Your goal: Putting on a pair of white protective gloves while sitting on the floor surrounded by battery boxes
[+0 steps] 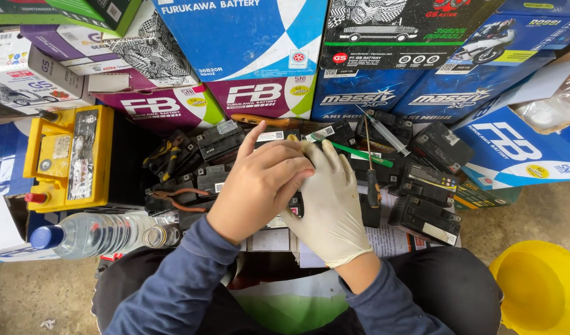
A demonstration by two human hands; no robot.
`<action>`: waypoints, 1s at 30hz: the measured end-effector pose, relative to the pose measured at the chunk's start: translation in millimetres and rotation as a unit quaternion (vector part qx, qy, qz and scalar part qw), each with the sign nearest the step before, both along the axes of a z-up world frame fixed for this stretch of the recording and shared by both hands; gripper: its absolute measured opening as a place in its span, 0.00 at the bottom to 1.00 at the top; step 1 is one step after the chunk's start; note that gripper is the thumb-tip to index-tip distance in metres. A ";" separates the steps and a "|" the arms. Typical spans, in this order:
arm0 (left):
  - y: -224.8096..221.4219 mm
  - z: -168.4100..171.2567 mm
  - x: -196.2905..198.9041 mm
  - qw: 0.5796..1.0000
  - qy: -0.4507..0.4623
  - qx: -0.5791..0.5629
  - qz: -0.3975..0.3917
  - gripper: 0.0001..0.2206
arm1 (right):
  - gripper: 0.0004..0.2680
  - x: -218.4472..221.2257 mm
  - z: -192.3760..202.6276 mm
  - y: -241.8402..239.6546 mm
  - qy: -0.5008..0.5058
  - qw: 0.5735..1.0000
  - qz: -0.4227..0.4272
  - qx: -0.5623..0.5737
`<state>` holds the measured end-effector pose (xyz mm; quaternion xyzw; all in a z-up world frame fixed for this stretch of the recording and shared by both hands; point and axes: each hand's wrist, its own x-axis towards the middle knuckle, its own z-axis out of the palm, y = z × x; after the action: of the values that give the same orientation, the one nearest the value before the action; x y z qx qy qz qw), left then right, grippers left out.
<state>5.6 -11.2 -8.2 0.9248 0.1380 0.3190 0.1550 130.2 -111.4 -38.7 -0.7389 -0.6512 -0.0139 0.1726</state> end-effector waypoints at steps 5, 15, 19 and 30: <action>-15.1 18.7 -7.0 0.975 -0.133 -0.142 0.104 0.05 | 0.31 10.2 0.1 -5.4 -0.014 0.999 0.008 0.048; -25.7 -1.7 -6.1 0.748 -0.182 -0.633 0.082 0.10 | 0.30 3.0 2.8 -7.2 0.052 0.993 0.049 0.093; -16.7 -8.9 -4.5 0.697 -0.232 -0.676 0.054 0.17 | 0.32 2.1 -2.2 -9.1 0.131 0.980 0.107 0.103; 2.8 -16.3 -8.6 0.784 -0.229 -0.555 0.159 0.06 | 0.36 -7.3 9.6 -1.3 0.170 0.971 0.165 0.021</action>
<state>-3.0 -8.5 -24.5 0.5441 0.3970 0.4097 0.6152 122.9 -112.7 -29.1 -0.6092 -0.7248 0.1267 0.2958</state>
